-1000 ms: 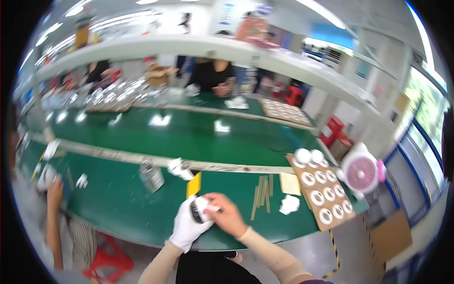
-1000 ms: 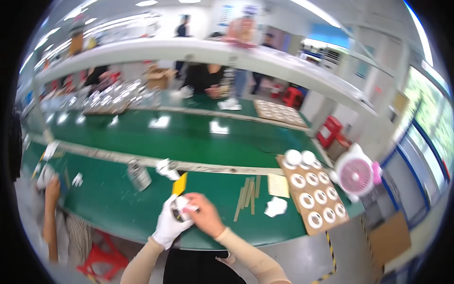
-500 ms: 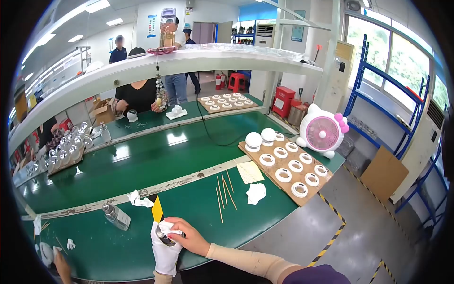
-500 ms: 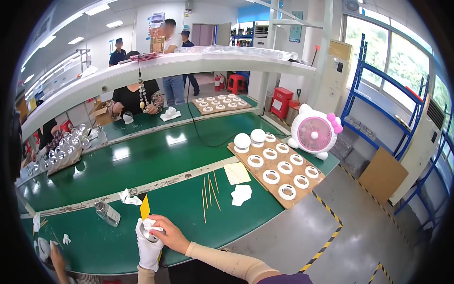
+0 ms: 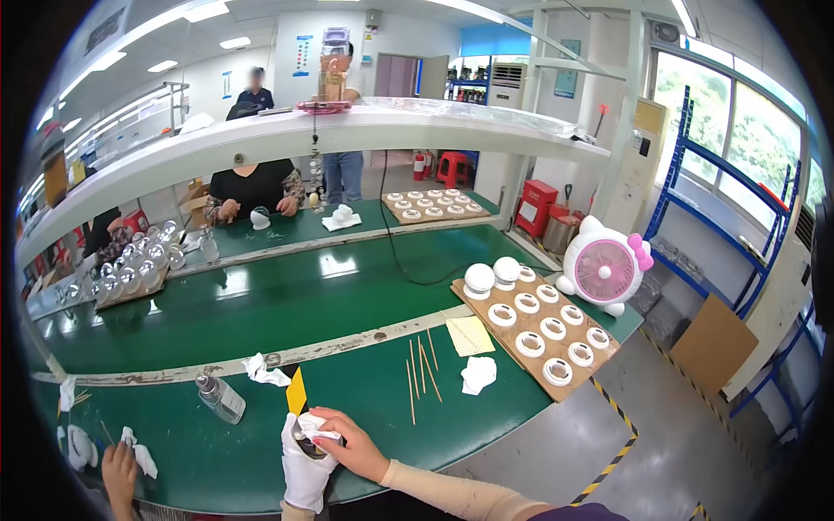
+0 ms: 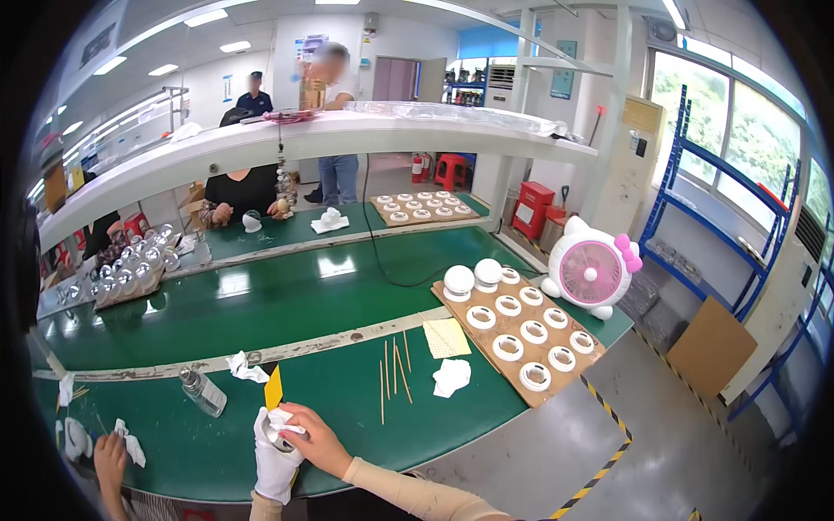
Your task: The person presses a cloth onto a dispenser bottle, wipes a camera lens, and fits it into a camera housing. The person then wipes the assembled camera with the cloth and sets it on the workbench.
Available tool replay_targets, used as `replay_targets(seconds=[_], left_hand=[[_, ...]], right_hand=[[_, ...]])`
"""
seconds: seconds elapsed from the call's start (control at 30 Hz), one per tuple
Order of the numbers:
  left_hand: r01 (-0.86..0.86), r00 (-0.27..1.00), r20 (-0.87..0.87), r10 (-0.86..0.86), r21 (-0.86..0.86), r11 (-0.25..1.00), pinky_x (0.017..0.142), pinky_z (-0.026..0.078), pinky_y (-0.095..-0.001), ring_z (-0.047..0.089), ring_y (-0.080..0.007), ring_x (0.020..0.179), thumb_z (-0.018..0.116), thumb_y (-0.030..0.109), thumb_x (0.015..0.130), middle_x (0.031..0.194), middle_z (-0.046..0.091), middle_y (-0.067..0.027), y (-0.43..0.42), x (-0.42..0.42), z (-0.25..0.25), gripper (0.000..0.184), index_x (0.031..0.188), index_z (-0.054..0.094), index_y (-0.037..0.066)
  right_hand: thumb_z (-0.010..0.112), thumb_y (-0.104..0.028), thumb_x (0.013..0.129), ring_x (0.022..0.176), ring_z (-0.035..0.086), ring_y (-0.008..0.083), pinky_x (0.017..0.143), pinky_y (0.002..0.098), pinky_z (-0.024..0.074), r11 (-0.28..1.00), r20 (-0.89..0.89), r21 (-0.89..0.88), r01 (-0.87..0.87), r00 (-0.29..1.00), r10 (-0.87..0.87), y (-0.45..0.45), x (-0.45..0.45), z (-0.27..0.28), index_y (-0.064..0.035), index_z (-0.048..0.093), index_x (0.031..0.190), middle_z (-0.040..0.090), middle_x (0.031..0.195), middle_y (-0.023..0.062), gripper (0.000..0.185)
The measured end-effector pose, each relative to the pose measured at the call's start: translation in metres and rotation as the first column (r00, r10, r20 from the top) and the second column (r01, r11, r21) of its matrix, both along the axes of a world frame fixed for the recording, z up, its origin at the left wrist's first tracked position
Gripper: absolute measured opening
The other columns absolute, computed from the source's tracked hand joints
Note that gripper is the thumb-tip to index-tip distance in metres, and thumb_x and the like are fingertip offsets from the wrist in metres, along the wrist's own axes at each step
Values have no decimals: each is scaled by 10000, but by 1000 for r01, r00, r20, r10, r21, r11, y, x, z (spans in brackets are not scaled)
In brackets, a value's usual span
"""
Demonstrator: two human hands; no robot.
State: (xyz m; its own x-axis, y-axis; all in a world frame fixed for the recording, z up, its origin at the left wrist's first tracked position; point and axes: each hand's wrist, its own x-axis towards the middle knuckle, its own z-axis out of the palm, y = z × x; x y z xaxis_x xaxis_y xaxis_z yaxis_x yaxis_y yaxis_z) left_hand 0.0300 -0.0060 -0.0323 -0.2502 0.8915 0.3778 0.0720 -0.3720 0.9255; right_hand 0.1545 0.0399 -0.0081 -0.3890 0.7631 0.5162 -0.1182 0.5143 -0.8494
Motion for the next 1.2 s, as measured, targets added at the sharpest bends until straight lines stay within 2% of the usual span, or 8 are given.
replay_targets(seconds=[0.1,0.2,0.43,0.5,0.57,0.9,0.93,1.2], left_hand=[[-18,999,-40,19,18,1000,903,507,-334,588,-204,1063,780,0,752,1213,540,-124,-3,0,4,849,1426,268,68],[98,992,-76,-96,13,995,954,499,-355,509,-217,1183,748,-57,763,1325,441,-111,-1,-5,-3,935,1482,184,139],[107,992,-71,-107,-3,994,961,499,-356,506,-219,1186,746,-68,757,1328,436,-111,-2,-4,4,950,1485,175,148],[23,1000,-4,-23,9,1000,912,502,-327,585,-195,1065,773,10,772,1228,542,-121,-3,0,4,833,1426,259,67],[99,992,-77,-99,-4,995,957,504,-359,512,-216,1175,738,-83,760,1313,443,-107,-1,-6,-2,938,1478,186,161],[61,994,-90,-61,-13,998,958,498,-360,526,-217,1159,733,-75,774,1298,459,-107,-2,-4,-2,912,1471,192,157],[-4,998,-70,5,24,1000,913,505,-340,588,-213,1083,767,26,779,1234,555,-129,-1,-2,-3,856,1455,243,70],[-170,967,-196,162,-27,985,879,524,-339,634,-223,1058,815,125,742,1194,607,-162,-4,3,17,818,1397,342,-5]], right_hand=[[671,-112,898,1277,487,307,1041,355,404,1000,-12,5,-2,1000,2,-1,0,1,-7,552,984,526,1351,167,180],[670,-80,891,1283,488,297,1051,350,389,1000,-17,12,-6,1000,6,0,0,1,-7,557,981,529,1353,163,162],[684,-117,891,1273,497,306,1041,352,406,1000,-26,17,8,1000,-8,1,-1,-2,-3,577,998,531,1349,165,189],[686,-121,890,1274,496,307,1041,352,406,1000,-29,12,4,1000,-3,1,-1,-3,-3,580,999,533,1349,165,192],[688,-124,888,1273,497,310,1043,354,405,1000,-26,14,17,1000,-17,0,-1,-2,-3,583,998,538,1345,167,194],[697,-106,874,1264,502,315,1042,363,408,999,-16,25,21,1000,-21,0,0,2,-1,582,994,549,1337,160,197],[697,-102,872,1260,504,316,1040,363,409,999,-11,37,31,999,-31,0,0,2,-2,582,994,551,1332,160,196],[715,-3,798,1258,521,328,1048,391,412,997,54,80,25,998,-29,5,6,9,-7,608,918,576,1302,165,161]])
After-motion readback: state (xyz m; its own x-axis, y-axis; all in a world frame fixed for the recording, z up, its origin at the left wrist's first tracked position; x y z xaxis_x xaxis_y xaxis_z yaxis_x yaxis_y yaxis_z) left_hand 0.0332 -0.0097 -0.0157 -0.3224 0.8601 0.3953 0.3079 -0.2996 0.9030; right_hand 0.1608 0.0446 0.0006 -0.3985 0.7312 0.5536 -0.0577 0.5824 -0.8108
